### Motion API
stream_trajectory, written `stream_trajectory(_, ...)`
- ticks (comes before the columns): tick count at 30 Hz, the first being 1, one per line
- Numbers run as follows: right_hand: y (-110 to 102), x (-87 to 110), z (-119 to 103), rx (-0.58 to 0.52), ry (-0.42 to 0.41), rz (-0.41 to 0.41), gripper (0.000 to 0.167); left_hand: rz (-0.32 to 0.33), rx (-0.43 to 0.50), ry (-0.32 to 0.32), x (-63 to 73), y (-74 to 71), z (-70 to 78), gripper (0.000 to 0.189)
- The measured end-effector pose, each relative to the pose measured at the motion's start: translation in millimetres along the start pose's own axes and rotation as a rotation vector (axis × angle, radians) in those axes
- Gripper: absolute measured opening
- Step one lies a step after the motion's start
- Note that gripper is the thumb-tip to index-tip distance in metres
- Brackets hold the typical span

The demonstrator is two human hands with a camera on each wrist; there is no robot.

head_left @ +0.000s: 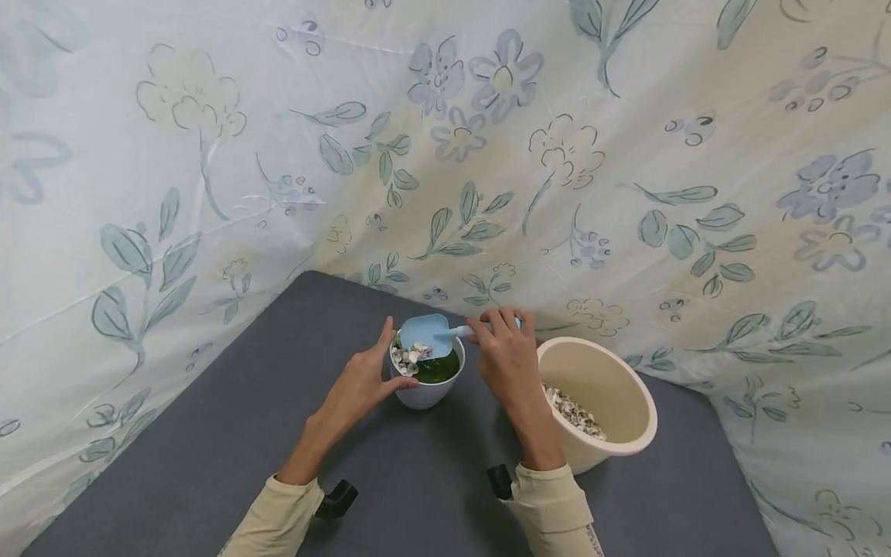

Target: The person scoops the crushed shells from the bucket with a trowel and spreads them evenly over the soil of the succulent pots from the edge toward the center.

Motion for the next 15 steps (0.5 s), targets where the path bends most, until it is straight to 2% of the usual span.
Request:
stream_trajectory(11,-6.7,0.2,-0.7,-0.019,-0.033,0.122,0.019,0.008,0.01,0.0,-1.9,-0.1,1.4,0.118)
stream_trajectory(15,-9.9,1.9,0.0,-0.044,-0.019,0.172,0.017,-0.025,0.037,-0.011,0.3,0.8,0.3,0.118)
Point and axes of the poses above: each hand's wrist, its own x-axis away from the middle knuckle, its own y-axis out of the palm, z = x × y, the point moved 1 cm from there along -x, towards the middle knuckle, and after that the axes turned 9 degrees about z, right-handed, at the moved point
